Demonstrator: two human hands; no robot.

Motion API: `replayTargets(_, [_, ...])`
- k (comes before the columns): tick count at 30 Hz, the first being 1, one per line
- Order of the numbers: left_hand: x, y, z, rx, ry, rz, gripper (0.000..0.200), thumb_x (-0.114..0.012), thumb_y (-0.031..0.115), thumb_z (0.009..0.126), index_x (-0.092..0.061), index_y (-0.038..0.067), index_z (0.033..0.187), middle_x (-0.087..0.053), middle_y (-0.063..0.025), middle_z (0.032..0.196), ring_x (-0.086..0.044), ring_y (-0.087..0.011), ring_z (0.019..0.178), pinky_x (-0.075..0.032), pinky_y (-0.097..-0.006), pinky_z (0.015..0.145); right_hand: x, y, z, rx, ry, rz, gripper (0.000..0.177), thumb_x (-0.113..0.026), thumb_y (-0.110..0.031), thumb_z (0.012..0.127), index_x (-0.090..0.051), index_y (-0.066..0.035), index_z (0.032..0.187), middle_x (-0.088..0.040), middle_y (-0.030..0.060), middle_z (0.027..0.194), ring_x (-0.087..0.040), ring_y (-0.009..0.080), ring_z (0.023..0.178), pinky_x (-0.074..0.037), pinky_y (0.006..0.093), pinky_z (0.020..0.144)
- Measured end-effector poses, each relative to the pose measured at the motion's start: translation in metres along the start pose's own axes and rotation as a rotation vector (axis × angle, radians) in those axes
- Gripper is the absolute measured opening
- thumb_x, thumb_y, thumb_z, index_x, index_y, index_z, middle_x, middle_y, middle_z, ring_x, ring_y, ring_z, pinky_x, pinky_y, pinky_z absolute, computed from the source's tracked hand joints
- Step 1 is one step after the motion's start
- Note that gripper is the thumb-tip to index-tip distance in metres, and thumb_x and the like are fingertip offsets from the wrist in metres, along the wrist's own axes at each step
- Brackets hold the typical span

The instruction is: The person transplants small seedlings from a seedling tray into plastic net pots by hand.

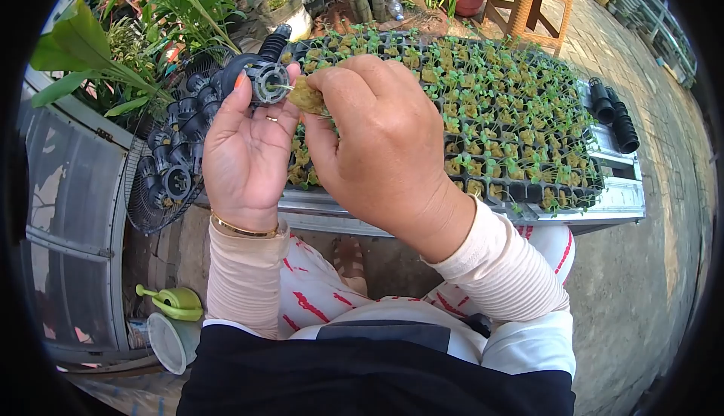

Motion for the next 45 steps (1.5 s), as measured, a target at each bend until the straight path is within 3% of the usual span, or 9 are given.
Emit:
replayTargets(10, [-0.010, -0.008, 0.001, -0.004, -0.061, 0.089, 0.018, -0.056, 0.009, 0.086, -0.049, 0.006, 0.103, -0.057, -0.0053, 0.095, -0.055, -0.0161, 0.086, -0.044, -0.0325, 0.076, -0.005, 0.009, 0.005, 0.005, 0.059, 0.051, 0.024, -0.067, -0.005, 0.063, -0.061, -0.004, 0.086, -0.056, 0.0099, 0.076, -0.056, 0.0289, 0.069, -0.045, 0.0361, 0.060])
replayTargets(28, [-0.020, -0.019, 0.002, 0.042, -0.075, 0.128, 0.018, -0.056, 0.007, 0.086, -0.049, 0.006, 0.103, -0.056, -0.0042, 0.096, -0.054, -0.0150, 0.090, -0.045, -0.0319, 0.080, 0.005, 0.014, 0.004, 0.001, 0.022, 0.010, 0.023, -0.069, -0.008, 0.064, -0.064, -0.005, 0.086, -0.056, 0.0082, 0.074, -0.056, 0.0279, 0.068, -0.045, 0.0354, 0.058])
replayTargets(34, [-0.035, -0.016, 0.005, 0.000, -0.177, 0.220, 0.023, -0.056, 0.005, 0.084, -0.047, 0.004, 0.106, -0.056, -0.0053, 0.096, -0.055, -0.0151, 0.088, -0.046, -0.0332, 0.082, 0.011, 0.020, 0.010, -0.081, 0.045, 0.105, 0.016, -0.066, -0.005, 0.066, -0.062, -0.001, 0.081, -0.060, 0.0115, 0.073, -0.058, 0.0293, 0.068, -0.047, 0.0351, 0.059])
replayTargets(36, [-0.038, -0.017, 0.004, -0.012, -0.163, 0.213, 0.024, -0.056, 0.004, 0.084, -0.046, 0.004, 0.106, -0.056, -0.0058, 0.096, -0.055, -0.0153, 0.088, -0.047, -0.0334, 0.082, 0.013, 0.025, 0.012, -0.178, 0.077, 0.168, 0.013, -0.065, -0.004, 0.066, -0.060, -0.001, 0.078, -0.060, 0.0125, 0.074, -0.059, 0.0296, 0.068, -0.047, 0.0345, 0.060])
replayTargets(40, [-0.039, -0.018, 0.004, -0.032, -0.135, 0.231, 0.027, -0.056, 0.001, 0.083, -0.045, 0.002, 0.107, -0.056, -0.0067, 0.096, -0.056, -0.0159, 0.087, -0.049, -0.0339, 0.080, 0.013, 0.029, 0.010, -0.183, 0.099, 0.164, 0.012, -0.066, -0.004, 0.066, -0.060, -0.001, 0.076, -0.060, 0.0126, 0.073, -0.058, 0.0299, 0.066, -0.046, 0.0346, 0.059])
replayTargets(45, [-0.032, -0.022, 0.009, 0.006, -0.118, 0.229, 0.027, -0.057, 0.001, 0.082, -0.044, 0.002, 0.106, -0.056, -0.0069, 0.094, -0.057, -0.0159, 0.087, -0.050, -0.0334, 0.078, 0.011, 0.024, 0.008, -0.007, 0.096, 0.039, 0.010, -0.065, -0.005, 0.066, -0.061, -0.004, 0.075, -0.059, 0.0098, 0.070, -0.057, 0.0290, 0.064, -0.045, 0.0360, 0.057])
Point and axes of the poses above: each hand's wrist, its own z-axis towards the middle knuckle, its own x-axis out of the back of the hand, y = z × x, the point moved 7 cm from there along z, towards the middle knuckle
